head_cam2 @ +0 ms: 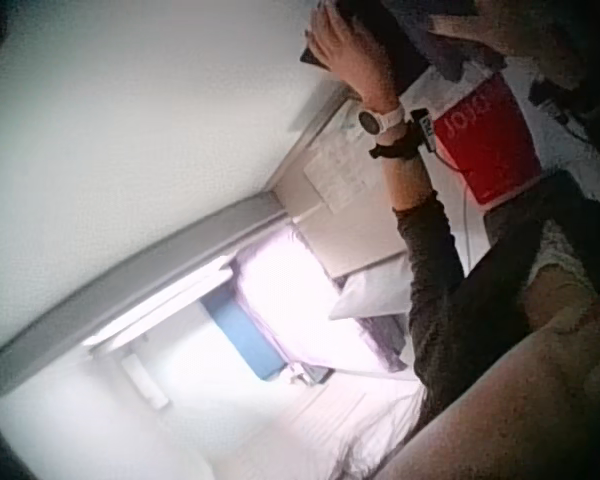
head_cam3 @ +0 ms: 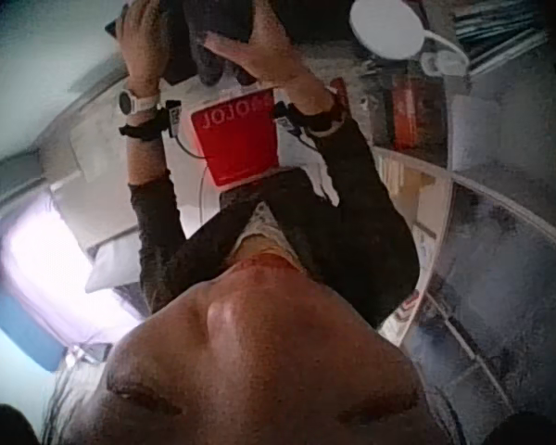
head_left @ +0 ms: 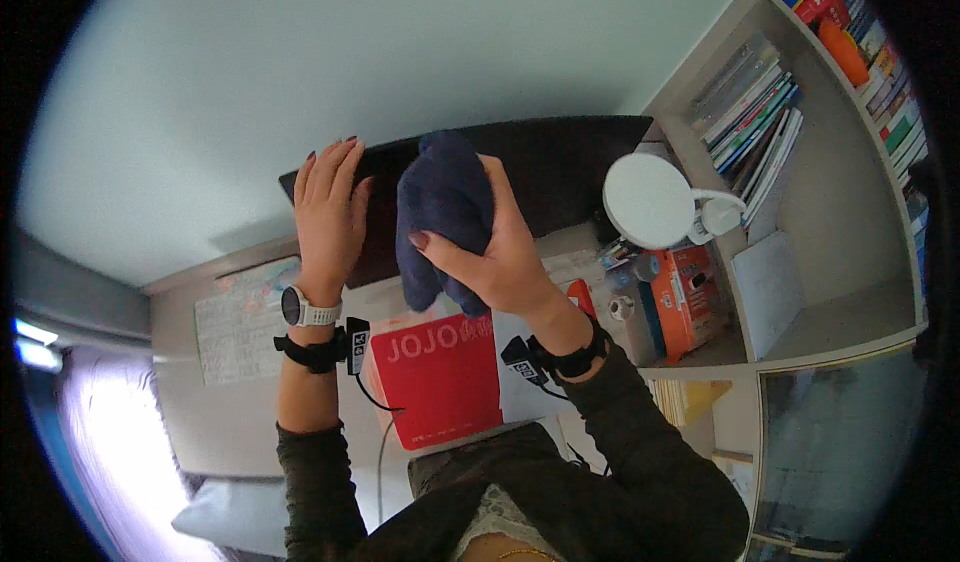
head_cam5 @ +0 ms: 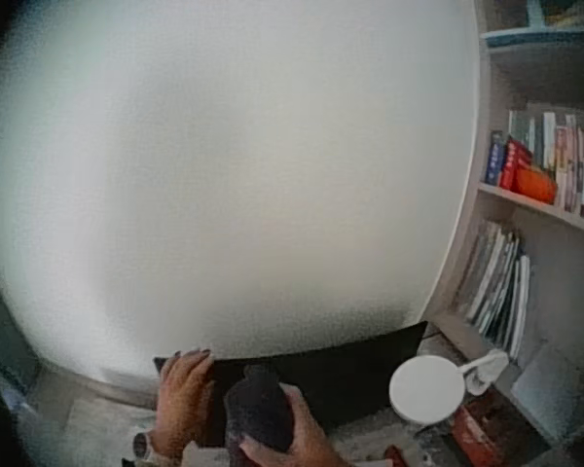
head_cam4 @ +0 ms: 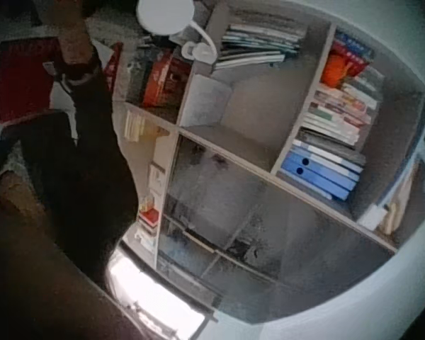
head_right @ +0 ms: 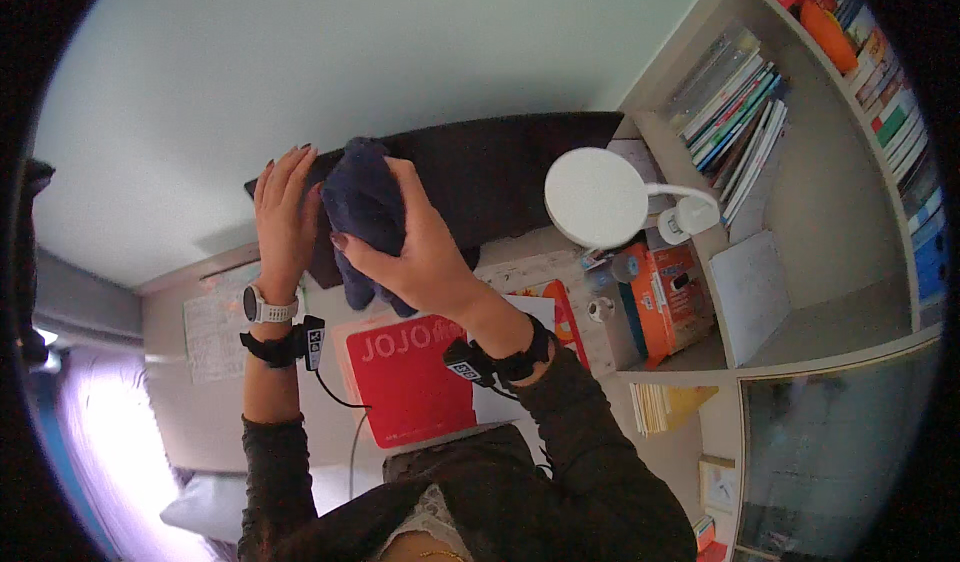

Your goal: The person wipes a desk, monitor, and window sill using a dark cloth. They move items on the desk to access surfaces, then clean the monitor and desk, and finally wipe the window sill.

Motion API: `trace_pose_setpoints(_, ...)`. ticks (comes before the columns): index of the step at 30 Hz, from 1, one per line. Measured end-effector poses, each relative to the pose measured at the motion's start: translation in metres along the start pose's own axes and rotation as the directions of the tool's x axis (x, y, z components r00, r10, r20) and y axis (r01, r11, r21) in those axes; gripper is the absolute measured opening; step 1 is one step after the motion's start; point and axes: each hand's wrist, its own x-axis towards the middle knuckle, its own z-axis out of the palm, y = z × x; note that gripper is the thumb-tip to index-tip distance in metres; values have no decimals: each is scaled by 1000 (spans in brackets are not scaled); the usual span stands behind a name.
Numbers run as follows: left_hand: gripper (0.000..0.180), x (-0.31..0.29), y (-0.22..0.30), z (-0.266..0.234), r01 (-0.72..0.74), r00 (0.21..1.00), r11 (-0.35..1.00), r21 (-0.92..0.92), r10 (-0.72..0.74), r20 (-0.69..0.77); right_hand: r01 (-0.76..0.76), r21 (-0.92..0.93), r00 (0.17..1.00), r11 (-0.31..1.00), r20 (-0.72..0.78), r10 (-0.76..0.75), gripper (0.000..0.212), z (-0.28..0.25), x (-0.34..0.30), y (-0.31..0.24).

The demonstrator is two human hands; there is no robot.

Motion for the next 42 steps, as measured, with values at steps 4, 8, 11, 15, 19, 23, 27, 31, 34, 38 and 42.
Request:
trace_pose_setpoints(4,48,16,-4,19,-31,999,999,38,29,39,258,-559,928,788,-82,-362,53,3,44,9)
trace_pose_setpoints(8,39,17,-5,29,3,995,1000,15,-4,105,115,-894,821,434,-161,-548,52,-23,86,23)
trace_pose_setpoints(11,33,13,-2,32,9,996,1000,-3,-9,85,-15,-942,795,335,-214,-568,50,-51,109,23)
trace_pose_setpoints(15,30,-2,5,27,29,998,999,-19,-28,64,47,-980,978,193,6,-210,43,-62,132,13)
trace_pose_setpoints(19,27,-16,6,24,-4,1000,1000,17,4,-24,226,-966,951,126,247,187,45,-41,150,-1)
trace_pose_setpoints(23,28,-22,6,22,-22,1000,1000,9,22,16,413,-894,773,176,446,451,38,-5,190,8)
trace_pose_setpoints(27,28,-24,8,22,-34,996,999,-19,35,84,487,-864,381,127,341,859,29,33,220,42)
trace_pose_setpoints(31,26,-23,8,23,-34,999,999,1,34,11,667,-745,246,8,230,941,35,43,209,63)
trace_pose_setpoints(34,33,-23,7,21,-50,998,999,-12,50,29,621,-778,284,96,337,897,33,29,209,66)
trace_pose_setpoints(38,34,-22,9,20,-41,997,999,-17,42,67,222,-865,384,449,501,775,29,5,214,66)
trace_pose_setpoints(42,34,-19,7,13,-21,996,988,-151,34,78,187,-741,458,645,646,610,33,-2,205,70)
